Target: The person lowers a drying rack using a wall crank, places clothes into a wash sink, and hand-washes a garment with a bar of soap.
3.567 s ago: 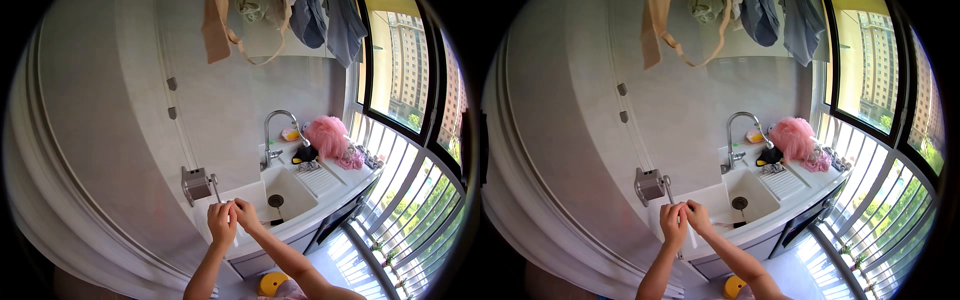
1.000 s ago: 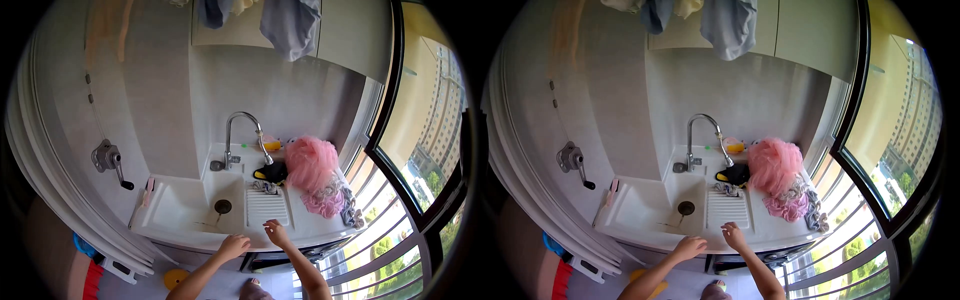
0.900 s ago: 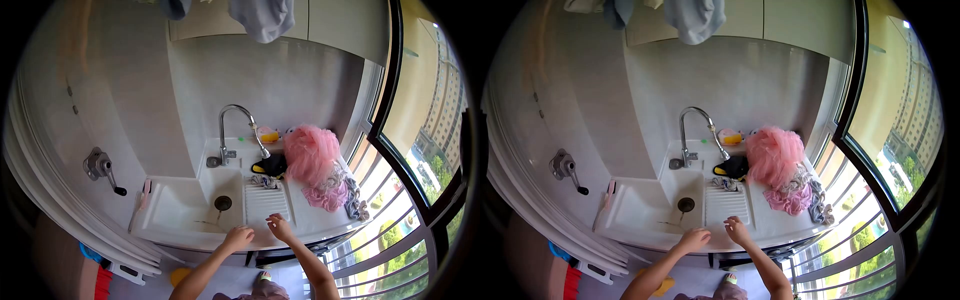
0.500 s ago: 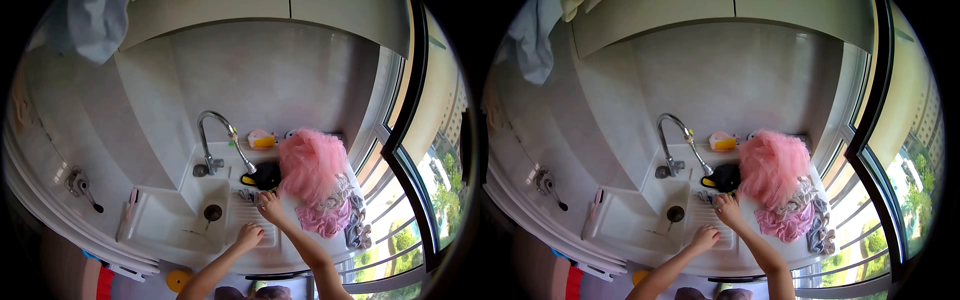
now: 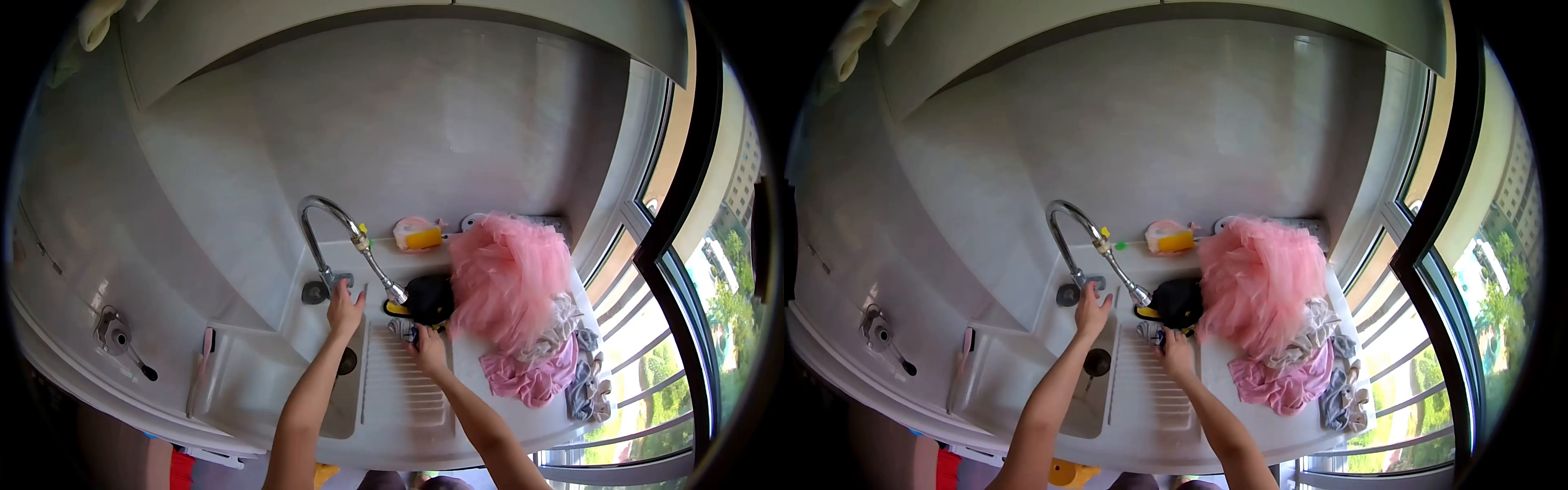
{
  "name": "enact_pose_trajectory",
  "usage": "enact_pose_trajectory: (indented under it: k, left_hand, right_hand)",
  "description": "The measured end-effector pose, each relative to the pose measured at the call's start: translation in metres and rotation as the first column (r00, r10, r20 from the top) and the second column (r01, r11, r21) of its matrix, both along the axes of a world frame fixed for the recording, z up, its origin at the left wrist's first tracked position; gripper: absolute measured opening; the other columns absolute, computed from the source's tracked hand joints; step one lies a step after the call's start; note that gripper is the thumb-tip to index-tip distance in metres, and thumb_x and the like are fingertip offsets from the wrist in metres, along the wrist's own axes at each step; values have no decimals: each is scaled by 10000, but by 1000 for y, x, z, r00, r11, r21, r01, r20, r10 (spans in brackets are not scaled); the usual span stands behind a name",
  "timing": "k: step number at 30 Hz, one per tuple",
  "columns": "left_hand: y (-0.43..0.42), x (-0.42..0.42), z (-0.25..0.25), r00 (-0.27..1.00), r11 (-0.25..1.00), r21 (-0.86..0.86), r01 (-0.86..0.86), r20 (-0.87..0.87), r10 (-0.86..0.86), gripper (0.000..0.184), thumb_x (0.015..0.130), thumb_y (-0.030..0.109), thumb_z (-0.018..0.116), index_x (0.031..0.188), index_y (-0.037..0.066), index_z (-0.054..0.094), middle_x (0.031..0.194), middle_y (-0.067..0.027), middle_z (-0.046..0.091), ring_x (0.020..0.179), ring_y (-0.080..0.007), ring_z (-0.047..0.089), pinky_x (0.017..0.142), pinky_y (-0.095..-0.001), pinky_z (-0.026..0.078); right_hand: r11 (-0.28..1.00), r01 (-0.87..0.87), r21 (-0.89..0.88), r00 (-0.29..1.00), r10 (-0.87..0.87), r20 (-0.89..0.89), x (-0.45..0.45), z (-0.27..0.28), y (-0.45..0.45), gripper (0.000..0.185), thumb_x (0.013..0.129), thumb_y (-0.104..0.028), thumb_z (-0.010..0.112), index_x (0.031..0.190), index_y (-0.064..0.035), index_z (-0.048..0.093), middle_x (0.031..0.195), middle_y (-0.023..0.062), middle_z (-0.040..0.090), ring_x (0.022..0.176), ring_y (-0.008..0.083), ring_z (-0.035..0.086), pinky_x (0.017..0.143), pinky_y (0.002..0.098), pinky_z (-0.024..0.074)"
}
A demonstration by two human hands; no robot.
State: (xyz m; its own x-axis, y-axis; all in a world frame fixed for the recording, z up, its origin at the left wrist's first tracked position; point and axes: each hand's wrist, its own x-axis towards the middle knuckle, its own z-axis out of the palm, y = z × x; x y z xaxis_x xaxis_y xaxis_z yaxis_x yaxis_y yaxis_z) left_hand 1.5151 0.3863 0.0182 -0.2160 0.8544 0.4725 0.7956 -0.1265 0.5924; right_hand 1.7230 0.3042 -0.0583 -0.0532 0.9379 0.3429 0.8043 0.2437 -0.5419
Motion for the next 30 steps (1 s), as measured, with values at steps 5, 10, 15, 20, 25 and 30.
enact_pose_trajectory:
  k: [5,10,15,20,25,30]
  left_hand:
    - [36,-8,-7,990,975,-178,-135,-72,124,463,809,324,604,1187,105,450,980,-146,621,878,-355,605,715,-462,489]
    - [50,-29,-24,998,961,-274,33,-50,-49,338,831,315,570,1129,157,544,922,-134,660,848,-345,627,719,-445,496]
    - [28,-15,-9,1000,996,-89,-1,25,3,412,841,204,564,1215,108,418,978,-151,633,835,-351,623,700,-451,485]
    - [14,3,-44,979,989,124,75,178,-96,440,816,85,576,1205,78,372,1089,-166,557,821,-310,613,679,-421,470]
    - [9,50,-59,887,935,202,291,310,-343,561,744,37,626,1246,50,377,1049,-154,521,818,-301,539,741,-404,450]
    - [16,120,-69,870,869,38,493,-37,-492,995,620,284,785,1418,129,211,1337,-233,378,1218,-392,372,972,-535,303]
  right_hand:
    - [985,-60,-164,727,-70,-683,30,9,3,408,834,-346,627,1013,15,563,840,95,601,787,175,547,721,303,439]
    - [960,-11,-279,684,-197,-702,25,22,-4,420,806,-348,649,1033,-5,565,864,82,601,818,161,549,730,299,444]
    - [998,-60,11,991,61,-122,17,39,18,455,671,-266,688,1055,-51,573,973,178,596,959,347,539,798,433,460]
    - [966,221,-134,972,-230,-53,10,40,32,482,690,-311,678,1076,-44,566,957,179,598,941,347,558,790,424,462]
    - [974,148,-171,987,-156,-35,2,23,-51,472,686,-314,687,1068,-63,573,951,160,599,940,337,559,799,409,466]
    - [918,390,69,913,-395,104,23,47,-117,446,640,-253,718,1033,-95,581,894,106,577,877,295,545,767,401,460]
